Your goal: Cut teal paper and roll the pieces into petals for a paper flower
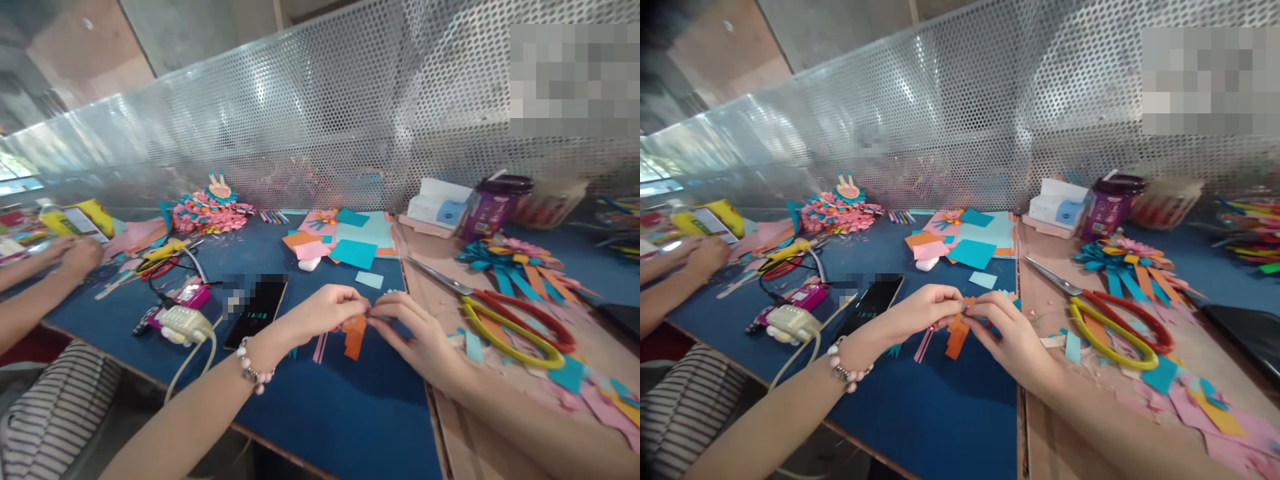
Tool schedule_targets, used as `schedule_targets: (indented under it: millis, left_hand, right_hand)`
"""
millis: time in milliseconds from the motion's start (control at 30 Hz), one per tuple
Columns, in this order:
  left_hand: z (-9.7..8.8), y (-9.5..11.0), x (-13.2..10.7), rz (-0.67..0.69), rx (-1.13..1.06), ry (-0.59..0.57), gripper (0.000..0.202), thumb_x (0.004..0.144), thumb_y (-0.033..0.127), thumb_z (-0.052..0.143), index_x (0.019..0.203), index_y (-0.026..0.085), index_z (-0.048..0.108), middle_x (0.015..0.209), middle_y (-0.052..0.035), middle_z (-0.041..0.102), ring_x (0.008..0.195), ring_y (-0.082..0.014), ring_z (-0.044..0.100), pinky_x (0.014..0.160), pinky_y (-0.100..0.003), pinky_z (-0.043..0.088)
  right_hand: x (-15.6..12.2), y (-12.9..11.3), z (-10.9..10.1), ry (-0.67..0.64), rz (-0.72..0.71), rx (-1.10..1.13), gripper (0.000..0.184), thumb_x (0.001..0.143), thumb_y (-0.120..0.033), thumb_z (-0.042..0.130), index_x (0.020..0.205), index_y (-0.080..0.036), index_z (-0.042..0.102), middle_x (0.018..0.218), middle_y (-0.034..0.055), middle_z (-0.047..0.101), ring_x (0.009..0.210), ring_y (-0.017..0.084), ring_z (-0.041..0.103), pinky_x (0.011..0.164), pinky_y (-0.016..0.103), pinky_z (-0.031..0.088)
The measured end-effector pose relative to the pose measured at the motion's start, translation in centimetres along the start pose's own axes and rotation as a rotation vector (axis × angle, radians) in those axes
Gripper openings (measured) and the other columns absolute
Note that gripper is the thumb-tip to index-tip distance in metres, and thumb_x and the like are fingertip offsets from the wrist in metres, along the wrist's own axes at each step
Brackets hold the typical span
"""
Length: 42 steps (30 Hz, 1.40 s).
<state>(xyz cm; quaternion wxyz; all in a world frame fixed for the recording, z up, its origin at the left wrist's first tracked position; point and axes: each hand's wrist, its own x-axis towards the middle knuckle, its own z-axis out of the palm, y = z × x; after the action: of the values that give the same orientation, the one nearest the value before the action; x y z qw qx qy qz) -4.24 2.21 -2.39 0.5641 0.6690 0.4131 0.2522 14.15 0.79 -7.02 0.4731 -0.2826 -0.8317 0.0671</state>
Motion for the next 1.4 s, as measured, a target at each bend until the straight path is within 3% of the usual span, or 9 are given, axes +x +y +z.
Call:
schedule_targets:
  millis: [400,600,800,1233,1400]
  left_hand:
    - [0.07,0.06,-0.11,0.083,0.098,0.032,0.021,0.079,0.036,0.053,0.077,0.015,0.058,0.057,0.0049,0.046,0.050,-0.0077,0.039,0.048,-0.022,0.029]
    - [-0.17,0.29,-0.11,0.066,0.113,0.097,0.021,0.077,0.036,0.054,0.077,0.015,0.059,0.056,0.0050,0.044,0.050,-0.0081,0.039,0.048,-0.022,0.028]
    - [-0.20,0.15,0.00,0.067,0.091,0.073,0.020,0.078,0.035,0.054,0.076,0.015,0.058,0.055,0.0049,0.045,0.049,-0.0080,0.039,0.048,-0.022,0.027]
    - [-0.18,0.14,0.01,0.070,0.116,0.103,0.021,0.082,0.033,0.049,0.077,0.016,0.059,0.054,0.0047,0.044,0.049,-0.0082,0.036,0.049,-0.023,0.027]
    - [-0.27,0.11,0.14,0.075,0.170,0.098,0.020,0.083,0.033,0.050,0.080,0.017,0.060,0.055,0.0051,0.044,0.050,-0.0079,0.038,0.049,-0.022,0.028]
  right_hand:
    - [-0.07,0.04,-0.04,0.049,0.096,0.024,0.002,0.087,-0.023,0.055,0.087,-0.021,0.056,0.081,0.0037,0.061,0.061,0.013,0.058,0.052,0.025,0.049]
    - [-0.03,-0.15,-0.04,-0.022,0.105,0.079,0.010,0.087,-0.017,0.052,0.095,-0.021,0.057,0.092,0.0064,0.060,0.065,0.013,0.060,0.052,0.025,0.050]
    - [-0.04,-0.07,0.04,0.021,0.088,0.039,0.009,0.088,-0.016,0.052,0.093,-0.021,0.056,0.087,0.0048,0.061,0.064,0.012,0.059,0.053,0.025,0.050]
    - [-0.03,0.04,-0.07,0.011,0.228,0.064,0.006,0.089,-0.023,0.052,0.089,-0.021,0.058,0.078,0.0033,0.062,0.067,0.014,0.059,0.054,0.026,0.049]
    - [-0.27,0.43,0.18,0.023,0.382,0.170,0.011,0.087,-0.029,0.055,0.091,-0.021,0.058,0.083,0.0042,0.061,0.066,0.014,0.059,0.052,0.026,0.051]
